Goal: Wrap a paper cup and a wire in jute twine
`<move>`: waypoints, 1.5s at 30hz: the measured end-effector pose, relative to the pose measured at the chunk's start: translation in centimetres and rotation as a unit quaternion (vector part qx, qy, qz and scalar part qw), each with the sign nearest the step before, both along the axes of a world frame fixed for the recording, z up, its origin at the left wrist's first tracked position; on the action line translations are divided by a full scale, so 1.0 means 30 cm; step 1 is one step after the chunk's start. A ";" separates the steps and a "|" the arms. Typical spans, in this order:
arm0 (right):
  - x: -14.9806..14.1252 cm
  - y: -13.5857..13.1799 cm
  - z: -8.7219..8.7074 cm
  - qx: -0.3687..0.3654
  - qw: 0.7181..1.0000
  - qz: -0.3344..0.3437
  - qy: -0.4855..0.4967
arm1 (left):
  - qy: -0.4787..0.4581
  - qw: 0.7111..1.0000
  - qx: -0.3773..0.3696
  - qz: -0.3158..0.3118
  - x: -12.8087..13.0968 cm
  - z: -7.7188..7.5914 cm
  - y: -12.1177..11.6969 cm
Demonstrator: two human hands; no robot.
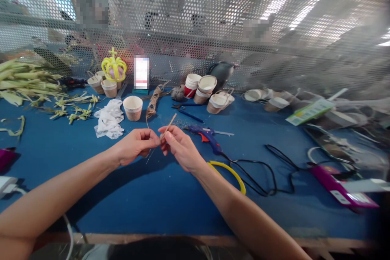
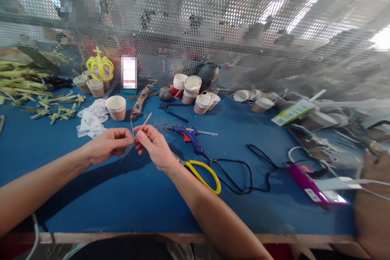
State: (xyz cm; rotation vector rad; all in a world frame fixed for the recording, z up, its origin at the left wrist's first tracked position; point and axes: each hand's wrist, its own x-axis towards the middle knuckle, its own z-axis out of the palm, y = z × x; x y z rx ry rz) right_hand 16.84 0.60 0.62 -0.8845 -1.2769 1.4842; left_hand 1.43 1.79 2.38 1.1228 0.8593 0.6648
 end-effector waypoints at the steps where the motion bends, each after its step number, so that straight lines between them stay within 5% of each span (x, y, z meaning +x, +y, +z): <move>1: 0.002 0.002 0.002 -0.003 1.000 -0.003 0.011 | -0.004 1.000 -0.002 0.002 0.000 0.000 0.000; 22: 0.011 0.008 0.003 0.005 0.999 0.008 -0.045 | 0.056 0.998 0.037 -0.010 0.000 -0.005 -0.001; 36: 0.013 0.009 0.006 0.034 0.992 -0.020 -0.124 | 0.187 0.961 0.199 -0.038 -0.022 0.011 0.017; 45: 0.011 0.008 0.008 0.052 0.985 -0.028 -0.161 | 0.192 0.960 0.201 -0.036 -0.018 0.003 0.006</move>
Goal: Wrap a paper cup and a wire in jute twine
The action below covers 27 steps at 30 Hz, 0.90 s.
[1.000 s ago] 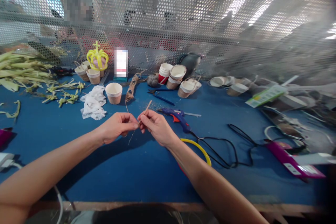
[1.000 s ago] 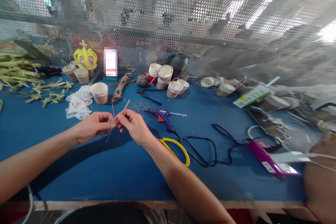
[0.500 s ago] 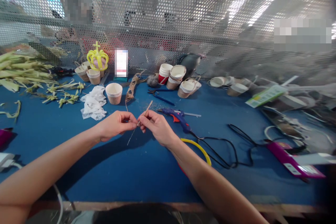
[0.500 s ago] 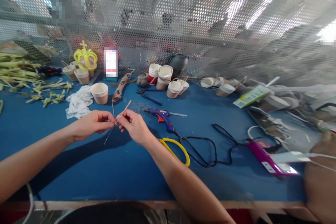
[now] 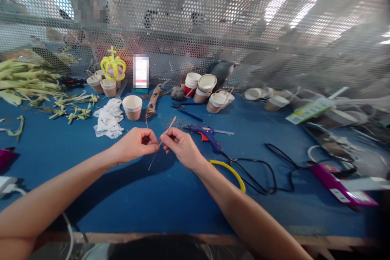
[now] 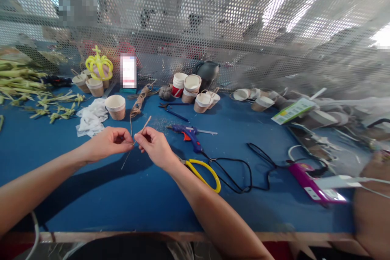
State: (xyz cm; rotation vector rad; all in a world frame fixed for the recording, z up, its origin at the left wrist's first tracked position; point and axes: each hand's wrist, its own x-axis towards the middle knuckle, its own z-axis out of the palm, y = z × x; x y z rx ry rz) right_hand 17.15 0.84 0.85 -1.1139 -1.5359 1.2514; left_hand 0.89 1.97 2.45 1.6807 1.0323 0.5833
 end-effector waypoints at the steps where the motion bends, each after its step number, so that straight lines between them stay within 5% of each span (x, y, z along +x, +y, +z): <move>1: -0.001 -0.001 0.001 0.002 1.000 -0.002 -0.005 | 0.001 1.000 0.002 0.001 0.001 -0.003 0.000; 18: -0.001 -0.003 0.002 -0.002 1.000 0.023 0.022 | -0.034 0.998 -0.057 0.013 0.012 0.012 -0.015; 27: 0.001 0.004 -0.004 0.028 0.999 -0.006 -0.038 | -0.022 0.999 -0.021 0.019 0.013 -0.011 -0.012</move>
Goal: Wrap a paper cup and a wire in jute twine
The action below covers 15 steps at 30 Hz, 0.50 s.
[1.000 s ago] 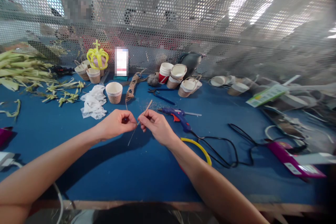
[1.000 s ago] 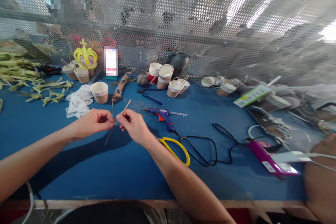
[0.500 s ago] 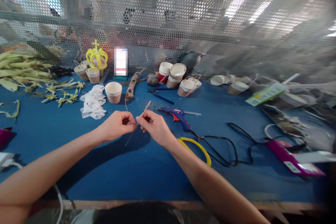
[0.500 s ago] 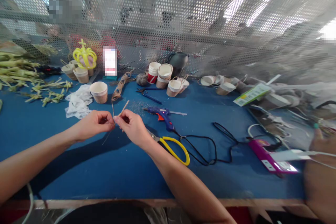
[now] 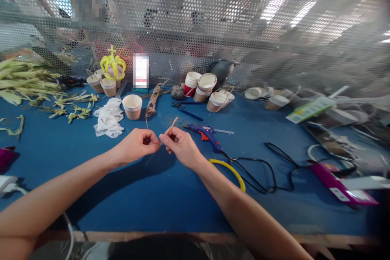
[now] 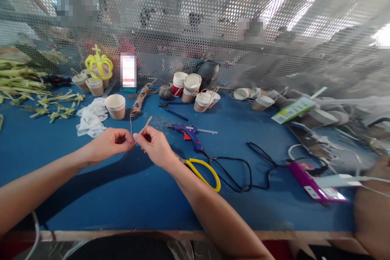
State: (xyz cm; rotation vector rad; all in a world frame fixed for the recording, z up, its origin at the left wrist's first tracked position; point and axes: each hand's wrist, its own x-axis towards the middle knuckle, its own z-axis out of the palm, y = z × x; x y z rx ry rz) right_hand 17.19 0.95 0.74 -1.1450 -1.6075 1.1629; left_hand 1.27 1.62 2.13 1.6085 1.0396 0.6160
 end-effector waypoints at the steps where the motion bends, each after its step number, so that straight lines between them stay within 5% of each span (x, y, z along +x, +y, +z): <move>1: 0.001 0.000 -0.001 0.003 1.000 -0.002 -0.002 | 0.002 1.000 0.002 0.000 0.000 0.000 0.000; 9: -0.002 -0.003 -0.008 -0.005 1.000 -0.021 0.006 | -0.005 1.000 -0.003 -0.001 0.001 0.005 -0.002; 15: -0.002 -0.005 0.001 -0.055 0.992 0.053 0.102 | -0.064 0.992 -0.102 -0.021 -0.007 0.010 0.009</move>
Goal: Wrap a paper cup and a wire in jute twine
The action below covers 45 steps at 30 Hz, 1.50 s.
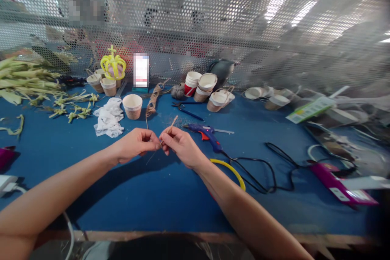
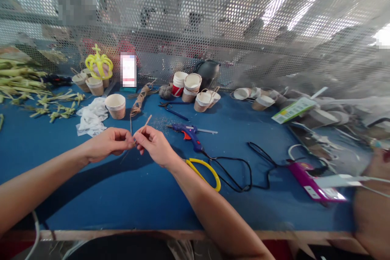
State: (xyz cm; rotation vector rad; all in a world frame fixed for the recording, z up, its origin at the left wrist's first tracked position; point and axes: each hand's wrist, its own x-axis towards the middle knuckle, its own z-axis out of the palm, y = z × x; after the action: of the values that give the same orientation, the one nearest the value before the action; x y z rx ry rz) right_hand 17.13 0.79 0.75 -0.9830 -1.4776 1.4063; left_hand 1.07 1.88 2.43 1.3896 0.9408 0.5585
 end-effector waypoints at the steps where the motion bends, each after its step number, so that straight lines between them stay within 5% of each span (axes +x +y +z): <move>1: 0.000 0.000 0.001 -0.005 1.000 0.000 0.001 | -0.006 1.000 -0.011 -0.003 -0.001 -0.002 0.002; 29: -0.004 0.004 -0.018 0.012 0.999 -0.049 0.004 | -0.038 0.998 -0.016 0.052 0.029 -0.011 -0.008; 45: -0.006 -0.003 -0.006 0.031 0.996 -0.064 -0.045 | 0.045 0.992 0.105 0.044 0.019 -0.010 -0.013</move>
State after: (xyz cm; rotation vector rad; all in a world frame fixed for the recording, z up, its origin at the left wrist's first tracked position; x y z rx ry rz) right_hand 16.93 0.70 0.57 -1.0949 -1.4877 1.2327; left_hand 1.64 1.47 2.12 1.5784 1.0437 0.6819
